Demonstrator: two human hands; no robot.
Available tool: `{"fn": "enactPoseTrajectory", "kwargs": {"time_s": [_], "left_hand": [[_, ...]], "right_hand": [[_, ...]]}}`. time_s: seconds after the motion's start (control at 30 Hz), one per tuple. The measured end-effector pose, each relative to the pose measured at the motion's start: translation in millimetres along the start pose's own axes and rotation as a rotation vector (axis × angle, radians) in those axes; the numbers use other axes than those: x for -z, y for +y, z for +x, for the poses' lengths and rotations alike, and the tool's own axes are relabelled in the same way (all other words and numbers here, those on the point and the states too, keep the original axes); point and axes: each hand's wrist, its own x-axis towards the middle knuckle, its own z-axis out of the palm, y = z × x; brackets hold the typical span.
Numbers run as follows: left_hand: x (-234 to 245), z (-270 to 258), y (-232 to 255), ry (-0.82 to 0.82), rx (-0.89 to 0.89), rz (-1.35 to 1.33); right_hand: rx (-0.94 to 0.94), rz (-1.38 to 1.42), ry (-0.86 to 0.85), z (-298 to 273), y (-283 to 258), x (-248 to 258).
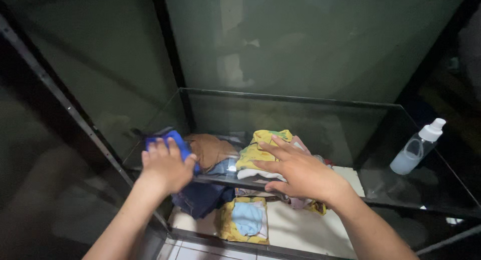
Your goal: The person wipes the glass panels of a display cabinet using a blue cloth. They spray a cleaning solution from a small bottle onto the glass and continue wiping the surface in circular and linear motions.
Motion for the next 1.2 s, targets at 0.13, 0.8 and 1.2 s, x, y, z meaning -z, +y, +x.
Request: {"fn": "enactPoseTrajectory", "kwargs": {"time_s": [0.13,0.8,1.2], "left_hand": [[1.9,-9.6,49.3,-0.117,-0.227,0.016],[11.8,7.3,61.5,-0.11,-0.284,0.035],[25.8,46.1,156.7,-0.095,-0.479,-0.014]], "right_hand": [[-0.026,-0.07,0.022,-1.2,2.9,1.0],[-0.139,-0.074,0.022,-8.8,6.0,1.6],[-0.229,-0.091,-0.005,-13.2,2.1,29.8]]}}
